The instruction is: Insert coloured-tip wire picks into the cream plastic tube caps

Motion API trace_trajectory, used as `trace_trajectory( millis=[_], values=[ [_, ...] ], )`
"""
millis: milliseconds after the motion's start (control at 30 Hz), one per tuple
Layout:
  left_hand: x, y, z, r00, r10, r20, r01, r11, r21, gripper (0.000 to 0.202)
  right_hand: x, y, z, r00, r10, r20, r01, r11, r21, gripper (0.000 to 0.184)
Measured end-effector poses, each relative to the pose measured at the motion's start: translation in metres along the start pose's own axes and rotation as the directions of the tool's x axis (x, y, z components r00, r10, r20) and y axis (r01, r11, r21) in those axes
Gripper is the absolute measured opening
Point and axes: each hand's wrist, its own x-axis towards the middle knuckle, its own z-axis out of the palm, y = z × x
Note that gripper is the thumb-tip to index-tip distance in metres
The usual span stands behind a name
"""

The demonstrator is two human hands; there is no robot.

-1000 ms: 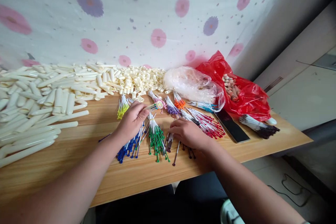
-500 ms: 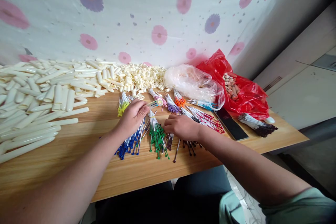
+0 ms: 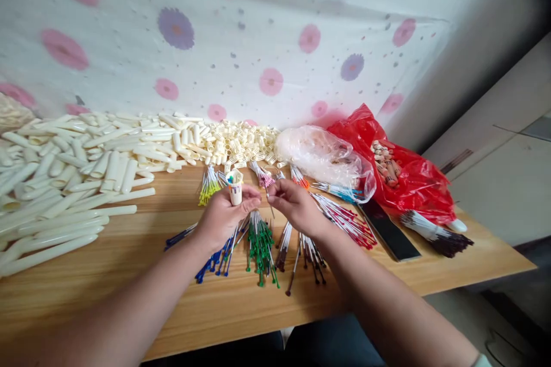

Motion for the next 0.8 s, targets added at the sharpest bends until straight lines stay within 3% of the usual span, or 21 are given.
trace_trajectory(
  millis=[67,167,300,467,633,800],
  values=[
    [0.0,0.0,0.004,0.995,-0.05,-0.087,0.04,0.992,-0.116,0.029,0.009,0.001,0.02,0.995,0.101,-0.02,-0.098,0.986,0.134,0.012],
    [0.002,-0.001,0.004,0.97,-0.107,-0.217,0.056,0.972,-0.229,0.025,0.017,0.003,0.041,0.988,0.121,-0.095,-0.109,0.986,0.13,0.011],
    [0.003,-0.002,0.001,0.959,-0.117,-0.257,0.05,0.966,-0.254,0.023,0.017,0.008,0.049,0.984,0.121,-0.128,-0.099,0.981,0.166,0.01],
    [0.0,0.004,0.003,0.973,-0.155,-0.17,0.112,0.965,-0.236,0.024,0.008,0.013,0.039,0.996,0.091,-0.005,-0.083,0.93,0.359,0.015],
    [-0.004,0.009,0.005,0.979,-0.198,0.046,0.203,0.952,-0.23,0.026,0.007,0.012,0.024,0.988,0.084,-0.131,-0.025,0.917,0.399,0.016],
    [-0.003,0.004,0.001,0.988,-0.134,0.071,0.14,0.986,-0.088,0.022,0.006,0.005,0.019,0.987,0.095,-0.13,-0.042,0.931,0.362,0.018]
  ],
)
